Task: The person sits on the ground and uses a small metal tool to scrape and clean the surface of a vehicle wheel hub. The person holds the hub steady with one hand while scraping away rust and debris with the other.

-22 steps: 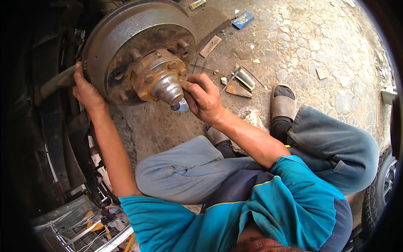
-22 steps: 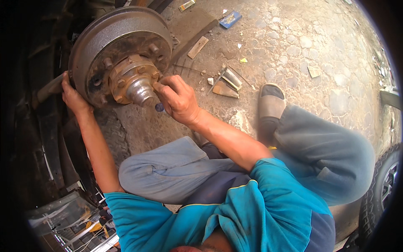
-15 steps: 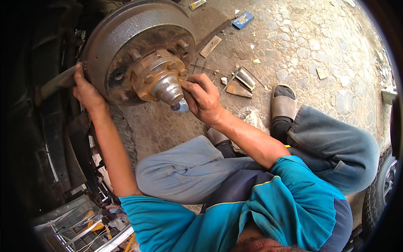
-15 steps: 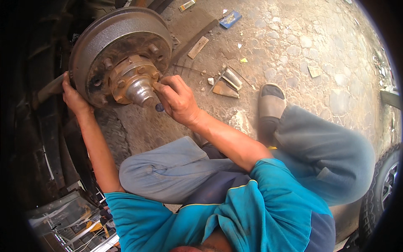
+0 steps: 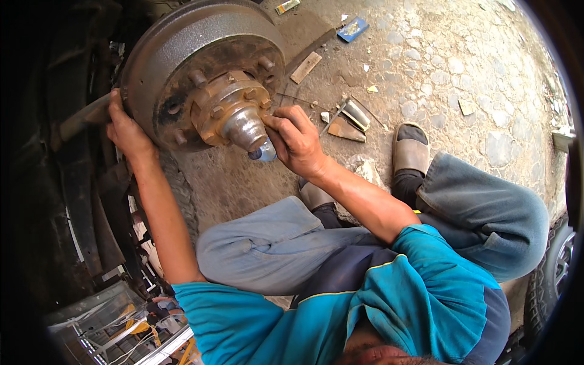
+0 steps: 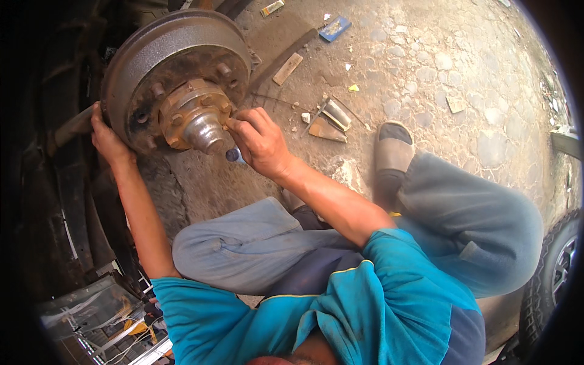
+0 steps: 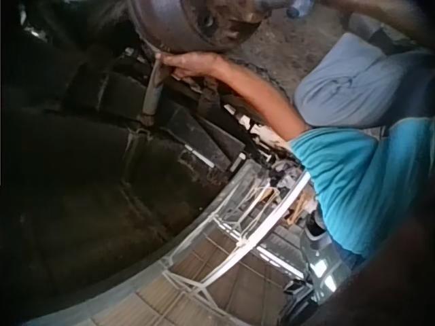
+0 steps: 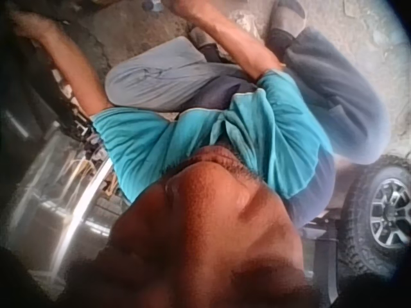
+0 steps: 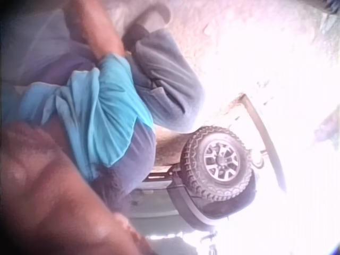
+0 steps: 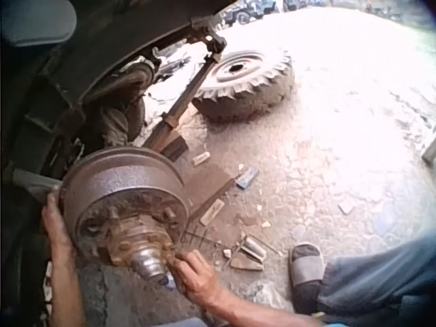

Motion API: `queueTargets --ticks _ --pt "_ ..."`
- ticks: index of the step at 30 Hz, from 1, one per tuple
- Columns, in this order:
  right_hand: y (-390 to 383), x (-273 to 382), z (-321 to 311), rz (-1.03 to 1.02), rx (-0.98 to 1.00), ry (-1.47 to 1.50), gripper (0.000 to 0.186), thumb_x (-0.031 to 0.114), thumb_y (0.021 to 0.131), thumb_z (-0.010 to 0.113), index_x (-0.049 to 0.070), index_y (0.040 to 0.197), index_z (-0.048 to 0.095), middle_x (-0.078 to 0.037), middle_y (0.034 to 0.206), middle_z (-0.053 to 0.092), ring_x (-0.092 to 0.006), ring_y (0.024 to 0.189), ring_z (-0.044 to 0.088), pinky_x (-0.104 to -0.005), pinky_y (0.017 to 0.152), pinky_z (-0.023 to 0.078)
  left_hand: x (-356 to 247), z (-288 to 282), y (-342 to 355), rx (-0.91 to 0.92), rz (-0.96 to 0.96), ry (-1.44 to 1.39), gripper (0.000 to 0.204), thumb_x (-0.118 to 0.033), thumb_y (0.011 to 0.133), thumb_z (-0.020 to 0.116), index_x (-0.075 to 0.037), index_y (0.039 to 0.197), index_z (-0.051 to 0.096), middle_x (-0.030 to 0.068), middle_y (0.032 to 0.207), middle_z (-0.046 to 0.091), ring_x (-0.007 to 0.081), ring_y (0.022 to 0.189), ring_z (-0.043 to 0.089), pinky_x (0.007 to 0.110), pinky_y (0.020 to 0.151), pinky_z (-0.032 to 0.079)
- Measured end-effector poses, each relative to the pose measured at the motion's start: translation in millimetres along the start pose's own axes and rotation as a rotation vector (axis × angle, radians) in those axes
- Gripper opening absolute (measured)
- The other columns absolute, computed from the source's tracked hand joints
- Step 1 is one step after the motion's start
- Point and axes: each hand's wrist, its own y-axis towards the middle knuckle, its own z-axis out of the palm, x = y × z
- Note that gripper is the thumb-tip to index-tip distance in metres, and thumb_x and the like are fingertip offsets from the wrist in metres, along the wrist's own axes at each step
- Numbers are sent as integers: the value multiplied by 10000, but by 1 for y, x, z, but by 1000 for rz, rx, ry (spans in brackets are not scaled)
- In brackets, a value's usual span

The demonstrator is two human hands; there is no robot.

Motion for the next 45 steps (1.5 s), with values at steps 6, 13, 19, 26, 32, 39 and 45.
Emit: queueTargets --ticks 6,13,19,26,32,39,45 --pt "-2 -2 2 -3 -82 19 308 -68 760 731 18 1039 633 -130 954 588 -291 798 588 -373 673 495 3 -4 0 14 13 -48 429 -312 963 609 58 1177 648 107 1167 648 197 1027 631 339 895 516" --pt "4 -16 -4 -72 -93 -26 317 -69 745 744 14 1029 629 -126 934 562 -280 799 589 -359 642 496 3 -2 0 13 -12 -54 437 -316 965 610 65 1177 637 112 1163 646 201 1029 634 343 890 526" --pt "10 -8 -5 -119 -32 24 327 -72 730 743 8 1028 635 -127 933 564 -280 808 591 -358 675 506 2 -2 -3 14 -17 -61 431 -303 971 603 68 1190 627 118 1179 640 201 1041 636 343 901 531" --pt "2 -1 -2 -25 23 49 305 -61 747 740 7 1028 642 -131 951 586 -291 825 593 -361 689 509 2 -1 -3 -5 -19 -2 457 -309 974 592 69 1230 619 121 1214 633 206 1065 633 346 919 522" --pt "5 -3 0 -32 -10 33 254 -48 774 734 8 1001 638 -131 938 578 -286 814 595 -362 667 506 -3 2 -5 -12 -30 12 467 -317 980 574 65 1245 615 115 1236 624 210 1086 621 343 935 508" --pt "5 -7 -3 -32 3 13 258 -64 770 726 8 1001 634 -131 939 582 -297 812 600 -367 661 505 -1 2 -2 24 -13 -8 471 -314 974 582 73 1241 613 121 1242 618 215 1082 622 350 931 510" --pt "1 -2 -2 -12 15 32 281 -71 753 727 5 1006 631 -131 944 578 -298 821 592 -375 673 500 0 -1 -5 11 -3 -8 475 -316 966 597 82 1224 616 126 1220 628 212 1067 625 350 916 516"
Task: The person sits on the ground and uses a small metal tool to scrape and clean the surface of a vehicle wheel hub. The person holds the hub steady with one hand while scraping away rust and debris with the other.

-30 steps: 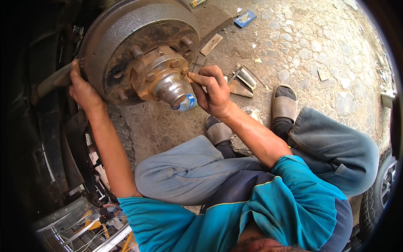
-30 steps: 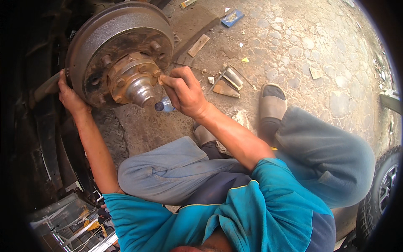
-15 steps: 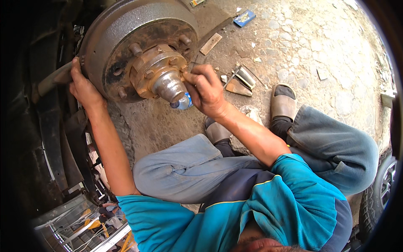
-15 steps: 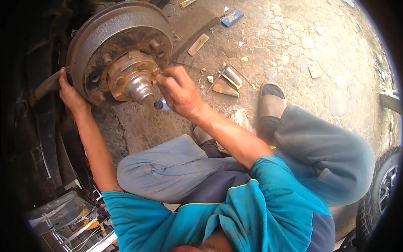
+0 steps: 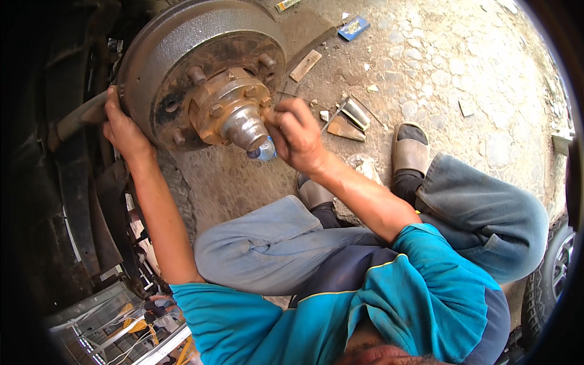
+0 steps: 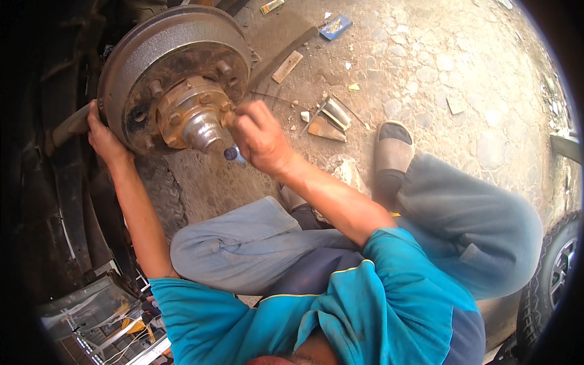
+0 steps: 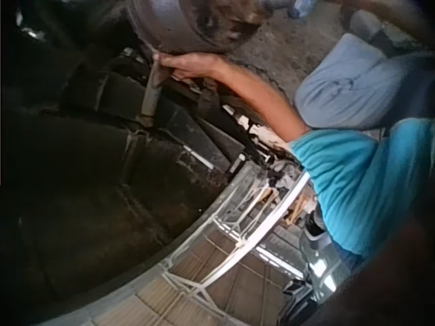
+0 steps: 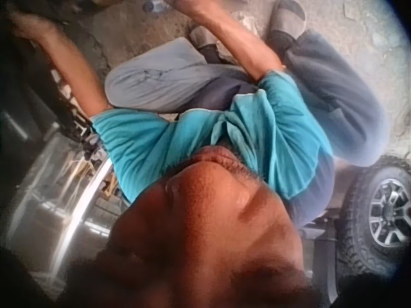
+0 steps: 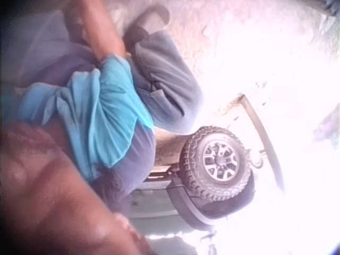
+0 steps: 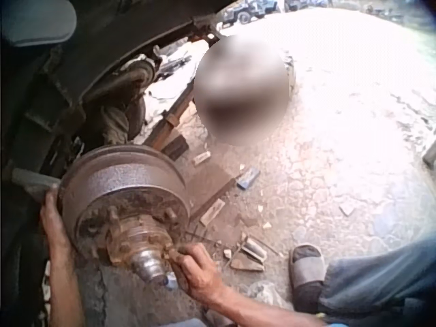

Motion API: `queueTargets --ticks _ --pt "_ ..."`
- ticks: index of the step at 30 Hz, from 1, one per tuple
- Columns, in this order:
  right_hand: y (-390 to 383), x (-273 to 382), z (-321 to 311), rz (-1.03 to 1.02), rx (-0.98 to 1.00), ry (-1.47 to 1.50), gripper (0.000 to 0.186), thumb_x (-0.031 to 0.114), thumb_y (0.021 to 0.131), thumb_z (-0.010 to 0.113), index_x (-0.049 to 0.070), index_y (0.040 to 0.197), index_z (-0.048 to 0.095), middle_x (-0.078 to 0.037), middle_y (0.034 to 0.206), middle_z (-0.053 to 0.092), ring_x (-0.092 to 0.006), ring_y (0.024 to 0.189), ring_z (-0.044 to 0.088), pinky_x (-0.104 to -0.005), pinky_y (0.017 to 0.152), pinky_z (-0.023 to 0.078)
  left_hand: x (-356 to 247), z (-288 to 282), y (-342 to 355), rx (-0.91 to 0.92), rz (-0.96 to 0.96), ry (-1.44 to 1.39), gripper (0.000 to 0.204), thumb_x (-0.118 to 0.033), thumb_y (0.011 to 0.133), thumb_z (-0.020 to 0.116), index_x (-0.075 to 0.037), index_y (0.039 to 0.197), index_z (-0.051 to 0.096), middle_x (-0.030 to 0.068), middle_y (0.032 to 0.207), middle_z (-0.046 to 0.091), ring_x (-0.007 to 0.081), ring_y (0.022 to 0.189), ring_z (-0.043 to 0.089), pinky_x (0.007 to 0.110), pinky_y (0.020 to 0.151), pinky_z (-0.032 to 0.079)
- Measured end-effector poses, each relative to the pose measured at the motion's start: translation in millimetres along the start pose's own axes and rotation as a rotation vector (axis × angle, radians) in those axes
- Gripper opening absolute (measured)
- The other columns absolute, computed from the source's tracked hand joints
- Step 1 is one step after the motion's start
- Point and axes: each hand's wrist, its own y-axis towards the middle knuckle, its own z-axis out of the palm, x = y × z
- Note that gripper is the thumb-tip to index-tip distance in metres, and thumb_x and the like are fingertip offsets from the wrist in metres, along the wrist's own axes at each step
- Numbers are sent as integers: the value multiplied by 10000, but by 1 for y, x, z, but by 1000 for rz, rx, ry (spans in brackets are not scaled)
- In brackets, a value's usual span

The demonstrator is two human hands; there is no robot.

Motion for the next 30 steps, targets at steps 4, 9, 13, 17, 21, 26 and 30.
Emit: queueTargets --ticks 4,9,13,17,21,26,30 --pt "3 1 0 35 -33 28 278 -71 756 723 7 1006 632 -132 944 576 -299 836 587 -374 696 499 -1 2 2 -8 -13 -7 468 -314 964 603 79 1216 620 121 1218 628 205 1059 626 349 912 518" --pt "1 1 1 -12 31 5 282 -54 758 736 8 1017 641 -127 941 584 -297 833 591 -374 694 504 0 1 6 5 3 2 449 -303 964 609 74 1208 626 110 1187 641 199 1029 634 343 891 526" --pt "16 3 -3 -11 -63 17 281 -57 756 731 7 1014 643 -124 953 583 -299 852 589 -368 713 506 0 0 4 2 -5 -14 441 -300 966 607 73 1200 630 107 1161 653 200 1005 644 338 875 530" --pt "3 6 3 -3 10 33 310 -60 751 731 19 1038 648 -121 955 590 -296 854 595 -369 705 508 2 0 5 -5 3 -44 498 -320 946 636 122 1176 634 144 1168 657 192 1022 623 325 907 493" --pt "11 4 -1 -7 -41 40 306 -65 752 724 9 1039 645 -124 971 590 -293 852 595 -367 706 507 -2 3 -1 -21 1 -59 491 -313 950 631 122 1178 635 147 1171 657 195 1025 623 325 916 489" --pt "7 8 -1 18 9 77 291 -68 758 727 14 1024 644 -127 962 594 -299 847 597 -371 701 506 2 2 3 -20 39 -24 497 -312 952 626 125 1189 629 149 1181 655 198 1032 621 327 925 484" --pt "11 5 -2 -7 -49 17 282 -69 757 724 12 1016 645 -124 959 587 -302 854 592 -372 713 508 1 1 1 -10 33 -6 508 -326 948 627 121 1189 632 148 1176 655 201 1032 621 329 926 483"
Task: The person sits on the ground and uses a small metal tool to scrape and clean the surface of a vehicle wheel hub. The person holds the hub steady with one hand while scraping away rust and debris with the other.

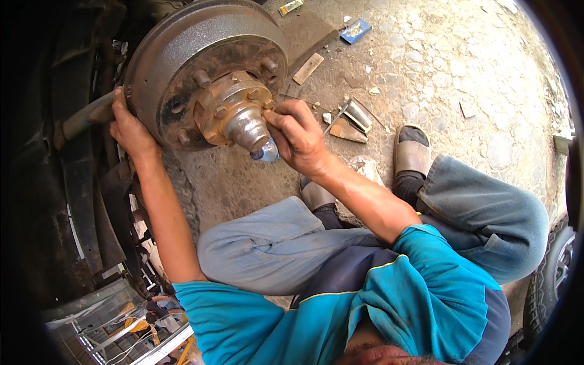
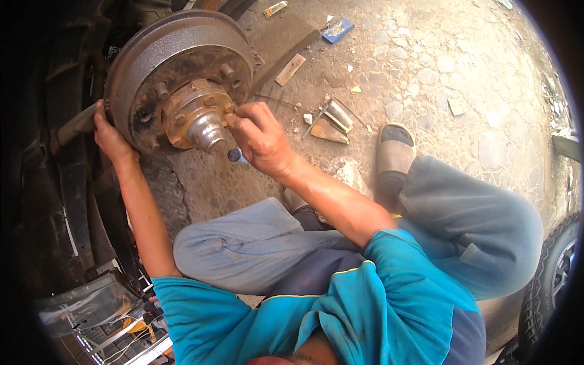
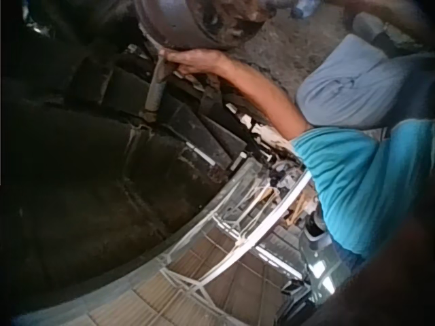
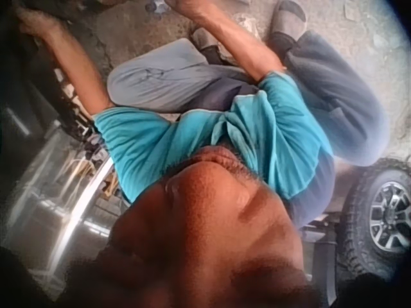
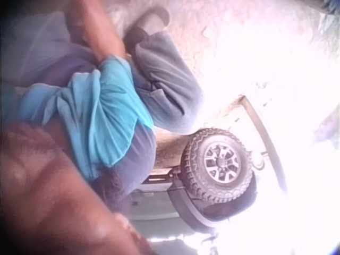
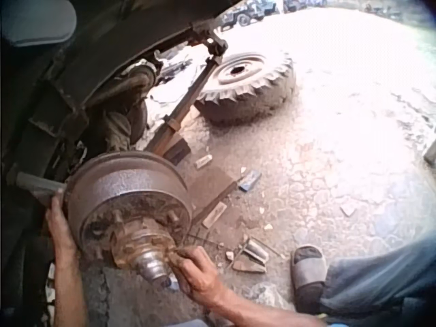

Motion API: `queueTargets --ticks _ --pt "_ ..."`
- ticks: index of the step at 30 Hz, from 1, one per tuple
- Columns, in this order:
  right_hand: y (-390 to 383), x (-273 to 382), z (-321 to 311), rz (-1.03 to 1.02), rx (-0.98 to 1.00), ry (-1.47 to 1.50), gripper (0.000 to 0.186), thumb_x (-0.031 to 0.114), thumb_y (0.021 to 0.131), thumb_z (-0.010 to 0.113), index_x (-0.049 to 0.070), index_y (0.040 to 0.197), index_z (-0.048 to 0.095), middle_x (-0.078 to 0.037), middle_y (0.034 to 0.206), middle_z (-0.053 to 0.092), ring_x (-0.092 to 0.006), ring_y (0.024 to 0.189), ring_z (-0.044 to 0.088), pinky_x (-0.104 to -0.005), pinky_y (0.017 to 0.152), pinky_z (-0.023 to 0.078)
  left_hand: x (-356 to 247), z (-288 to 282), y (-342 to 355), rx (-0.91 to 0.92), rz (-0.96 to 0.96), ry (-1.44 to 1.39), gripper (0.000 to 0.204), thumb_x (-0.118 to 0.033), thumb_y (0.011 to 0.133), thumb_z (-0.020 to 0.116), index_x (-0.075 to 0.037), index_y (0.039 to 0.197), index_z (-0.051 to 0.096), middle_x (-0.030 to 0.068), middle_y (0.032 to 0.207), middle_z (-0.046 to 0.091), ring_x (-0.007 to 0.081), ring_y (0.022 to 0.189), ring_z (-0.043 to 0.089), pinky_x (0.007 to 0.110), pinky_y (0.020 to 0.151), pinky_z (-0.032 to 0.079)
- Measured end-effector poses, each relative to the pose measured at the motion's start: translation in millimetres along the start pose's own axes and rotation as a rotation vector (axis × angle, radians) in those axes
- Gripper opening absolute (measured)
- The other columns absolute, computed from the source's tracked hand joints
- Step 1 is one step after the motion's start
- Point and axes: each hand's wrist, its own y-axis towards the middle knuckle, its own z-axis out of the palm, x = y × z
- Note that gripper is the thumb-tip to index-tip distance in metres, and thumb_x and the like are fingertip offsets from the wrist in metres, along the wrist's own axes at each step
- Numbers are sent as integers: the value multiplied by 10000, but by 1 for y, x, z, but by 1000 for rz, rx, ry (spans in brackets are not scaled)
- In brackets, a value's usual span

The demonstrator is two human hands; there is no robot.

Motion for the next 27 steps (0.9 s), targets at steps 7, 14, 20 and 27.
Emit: queueTargets --ticks 7,14,20,27 --pt "1 -4 -2 -24 -12 -32 314 -69 731 710 16 1026 643 -121 957 581 -304 868 594 -378 728 508 -1 1 2 8 -32 -45 500 -328 937 643 110 1177 639 144 1160 658 196 1009 622 330 911 490" --pt "1 -4 -7 -33 38 -57 300 -74 743 693 14 1025 642 -117 953 586 -300 863 593 -375 720 510 -2 1 -1 -12 -33 -42 482 -324 937 644 107 1151 651 140 1145 663 193 996 623 327 904 492" --pt "0 -4 -8 -51 75 -34 305 -69 753 700 8 1045 652 -118 948 588 -300 864 596 -371 727 512 0 1 1 -36 -45 -57 495 -327 939 641 114 1164 645 141 1151 664 199 1008 627 330 902 495" --pt "-5 -4 -5 -44 96 -32 283 -57 758 704 3 1032 661 -121 943 589 -298 868 597 -371 731 514 -2 4 2 -35 -22 0 497 -329 937 639 109 1174 644 146 1171 657 201 1035 621 332 917 491"
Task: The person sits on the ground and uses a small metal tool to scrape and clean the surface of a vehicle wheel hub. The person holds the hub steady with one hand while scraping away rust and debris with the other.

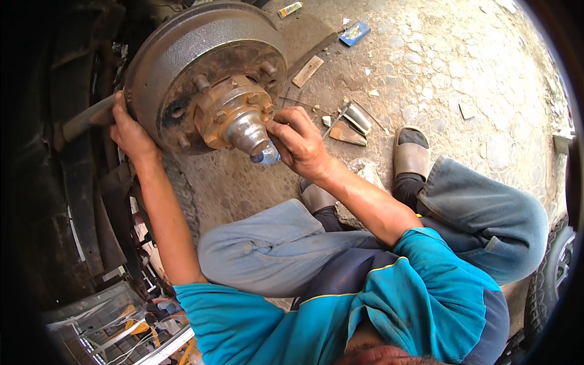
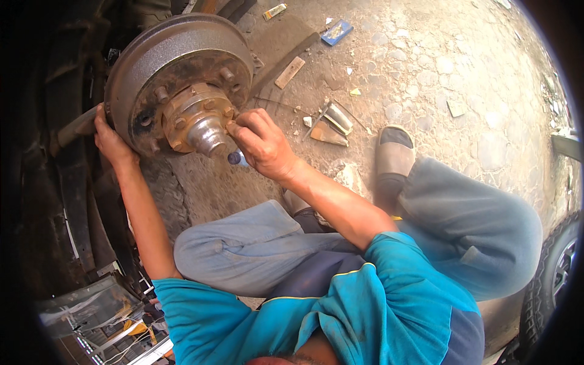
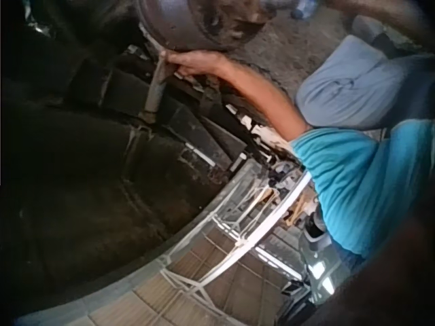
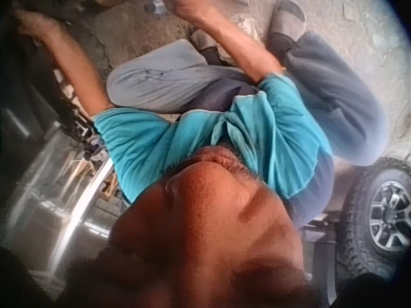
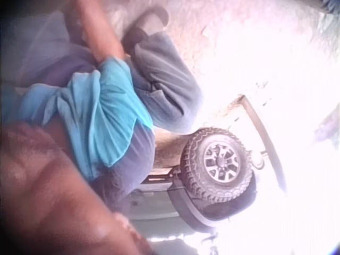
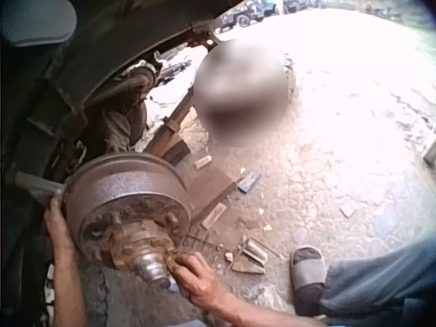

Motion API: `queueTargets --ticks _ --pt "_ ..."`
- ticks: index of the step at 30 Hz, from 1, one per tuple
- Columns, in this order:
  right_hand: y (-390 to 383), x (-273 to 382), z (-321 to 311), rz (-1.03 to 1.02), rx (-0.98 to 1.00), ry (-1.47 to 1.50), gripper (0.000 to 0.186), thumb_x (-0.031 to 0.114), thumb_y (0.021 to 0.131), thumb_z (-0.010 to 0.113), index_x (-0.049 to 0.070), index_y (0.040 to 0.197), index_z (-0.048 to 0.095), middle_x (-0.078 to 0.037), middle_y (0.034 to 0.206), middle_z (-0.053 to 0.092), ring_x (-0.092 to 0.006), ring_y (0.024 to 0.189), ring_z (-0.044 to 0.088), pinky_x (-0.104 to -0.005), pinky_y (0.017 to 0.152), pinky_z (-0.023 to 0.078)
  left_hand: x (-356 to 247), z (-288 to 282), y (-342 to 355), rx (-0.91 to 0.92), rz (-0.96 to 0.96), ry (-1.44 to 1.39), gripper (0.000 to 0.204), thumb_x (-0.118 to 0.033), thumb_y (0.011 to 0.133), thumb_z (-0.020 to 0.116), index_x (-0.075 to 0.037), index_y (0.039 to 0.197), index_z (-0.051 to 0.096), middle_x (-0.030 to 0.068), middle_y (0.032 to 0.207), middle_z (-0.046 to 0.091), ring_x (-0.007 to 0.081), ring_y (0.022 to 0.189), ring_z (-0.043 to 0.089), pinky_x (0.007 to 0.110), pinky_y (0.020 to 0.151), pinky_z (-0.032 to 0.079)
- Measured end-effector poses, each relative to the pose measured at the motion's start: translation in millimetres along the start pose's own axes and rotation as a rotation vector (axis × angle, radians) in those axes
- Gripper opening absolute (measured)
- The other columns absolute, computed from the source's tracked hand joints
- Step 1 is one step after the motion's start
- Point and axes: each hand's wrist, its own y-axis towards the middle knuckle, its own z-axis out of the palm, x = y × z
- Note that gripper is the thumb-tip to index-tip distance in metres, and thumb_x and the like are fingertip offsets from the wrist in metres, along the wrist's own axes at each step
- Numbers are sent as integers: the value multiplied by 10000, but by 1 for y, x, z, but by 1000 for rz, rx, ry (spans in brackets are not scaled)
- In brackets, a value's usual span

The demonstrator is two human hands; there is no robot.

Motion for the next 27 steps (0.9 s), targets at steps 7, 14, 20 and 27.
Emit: queueTargets --ticks 7,14,20,27 --pt "1 -1 0 -25 -4 2 327 -57 738 697 5 1055 648 -120 966 582 -305 883 591 -381 746 509 4 -5 3 27 0 3 459 -319 961 599 68 1204 640 123 1201 642 205 1056 633 346 912 514" --pt "-1 4 5 10 -19 -4 337 -66 731 700 12 1054 647 -121 979 584 -299 890 590 -381 750 506 -1 -2 0 47 -29 27 449 -313 965 600 66 1203 636 119 1192 642 207 1041 636 347 908 518" --pt "6 12 4 166 -183 35 264 -25 782 739 34 1031 672 -122 940 635 -297 804 646 -375 669 535 1 -4 0 53 -28 -27 442 -315 965 601 52 1210 633 120 1178 642 208 1031 633 348 913 517" --pt "8 11 2 156 -180 72 249 -17 782 758 24 1011 669 -122 931 641 -270 772 666 -338 625 542 -1 -2 -1 26 -33 -15 442 -315 961 609 59 1193 640 115 1171 644 206 1029 633 344 907 517"
